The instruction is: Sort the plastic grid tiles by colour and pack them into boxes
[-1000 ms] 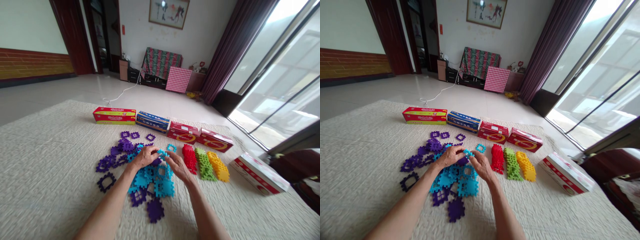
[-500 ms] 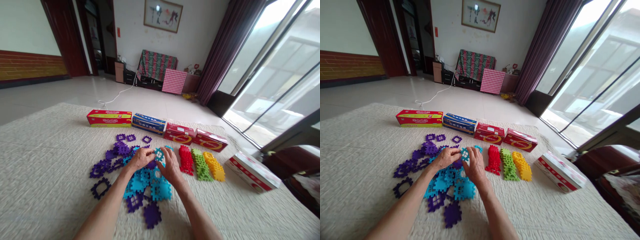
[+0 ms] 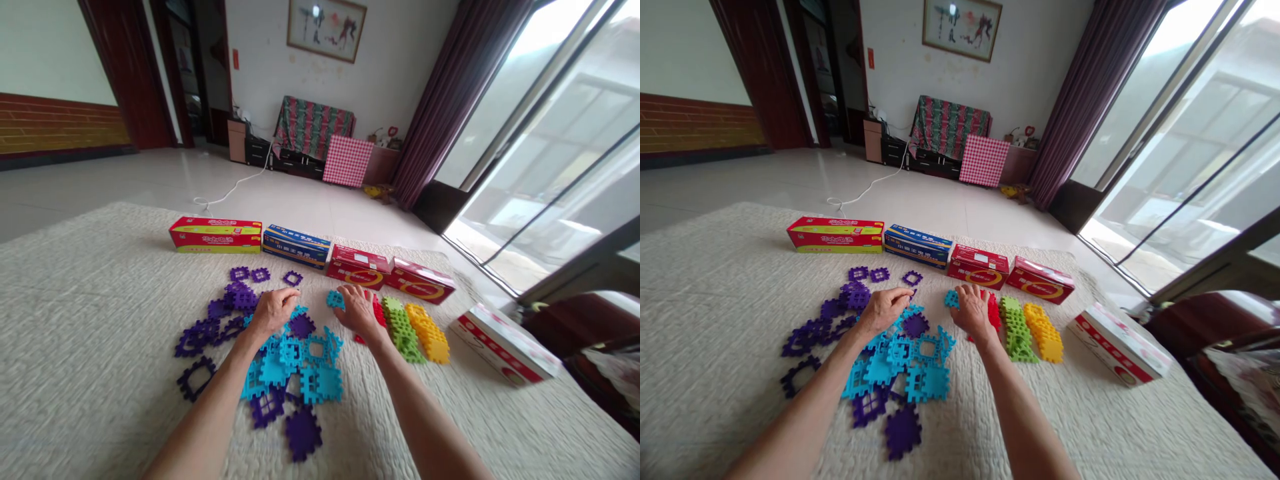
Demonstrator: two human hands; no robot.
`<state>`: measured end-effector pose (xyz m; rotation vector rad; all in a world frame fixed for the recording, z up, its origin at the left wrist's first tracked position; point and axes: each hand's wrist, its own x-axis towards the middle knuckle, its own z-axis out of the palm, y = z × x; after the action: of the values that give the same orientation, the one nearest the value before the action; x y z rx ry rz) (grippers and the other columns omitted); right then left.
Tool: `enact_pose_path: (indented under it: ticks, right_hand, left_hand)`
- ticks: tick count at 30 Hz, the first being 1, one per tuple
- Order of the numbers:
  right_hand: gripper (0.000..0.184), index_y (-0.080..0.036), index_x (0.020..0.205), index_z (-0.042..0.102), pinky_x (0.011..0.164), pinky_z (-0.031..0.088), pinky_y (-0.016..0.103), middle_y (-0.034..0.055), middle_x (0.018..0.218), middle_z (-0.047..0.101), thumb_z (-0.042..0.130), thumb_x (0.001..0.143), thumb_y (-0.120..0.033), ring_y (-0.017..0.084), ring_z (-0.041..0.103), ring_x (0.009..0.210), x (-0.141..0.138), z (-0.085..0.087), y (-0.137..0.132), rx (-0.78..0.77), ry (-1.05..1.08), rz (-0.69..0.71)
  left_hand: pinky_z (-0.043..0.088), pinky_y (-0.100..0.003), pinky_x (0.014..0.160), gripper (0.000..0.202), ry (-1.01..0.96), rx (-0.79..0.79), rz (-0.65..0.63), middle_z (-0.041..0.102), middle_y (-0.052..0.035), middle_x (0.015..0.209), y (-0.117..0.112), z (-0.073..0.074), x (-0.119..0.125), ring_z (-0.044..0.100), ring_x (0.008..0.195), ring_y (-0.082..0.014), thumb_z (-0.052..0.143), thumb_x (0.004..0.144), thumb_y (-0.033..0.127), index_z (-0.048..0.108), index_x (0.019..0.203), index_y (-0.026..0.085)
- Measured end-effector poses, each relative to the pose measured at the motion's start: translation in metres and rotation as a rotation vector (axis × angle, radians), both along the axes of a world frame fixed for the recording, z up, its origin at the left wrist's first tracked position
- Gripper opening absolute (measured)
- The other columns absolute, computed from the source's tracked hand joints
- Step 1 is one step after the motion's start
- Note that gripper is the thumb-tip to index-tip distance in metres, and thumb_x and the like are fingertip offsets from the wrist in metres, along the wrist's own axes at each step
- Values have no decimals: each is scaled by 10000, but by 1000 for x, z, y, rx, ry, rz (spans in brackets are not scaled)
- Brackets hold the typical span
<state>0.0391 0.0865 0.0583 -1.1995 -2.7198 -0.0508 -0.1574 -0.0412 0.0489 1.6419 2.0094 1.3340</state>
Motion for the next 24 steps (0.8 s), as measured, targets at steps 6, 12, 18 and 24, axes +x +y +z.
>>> enact_pose_path:
  ticks: [6, 12, 18, 24]
  right_hand:
    - [509, -212, 1246, 497, 970, 223, 523, 126, 1271, 552, 563, 745, -281, 327, 350, 1239, -5, -6, 8, 8, -15, 57]
    - [467, -201, 1210, 512, 939, 270, 489, 130, 1151, 581, 551, 747, -252, 290, 473, 1106, -10, -5, 18, -70, -112, 125]
    - [505, -187, 1242, 496, 967, 258, 481, 134, 1214, 552, 557, 743, -242, 282, 469, 1129, -7, -4, 21, -64, -111, 168]
    - [454, -166, 1199, 537, 973, 303, 426, 123, 1252, 559, 503, 748, -127, 246, 483, 1152, -18, -3, -9, 5, 152, 304]
  left_hand:
    - [485, -206, 554, 308, -181, -25, 63, 728, -14, 713, -2, 2, -12, 630, 555, -125, 495, 805, 307, 712, 972, 166]
    - [485, -203, 544, 318, -218, -45, 92, 725, -23, 721, -4, 0, -21, 630, 561, -124, 494, 811, 314, 709, 988, 161]
    - [518, -212, 624, 292, -200, -21, 124, 727, -21, 732, -6, 1, -25, 655, 616, -129, 487, 805, 262, 716, 958, 164]
    - [533, -227, 667, 307, -172, -27, 154, 740, -28, 774, -8, 1, -32, 670, 653, -142, 487, 815, 256, 709, 1004, 160]
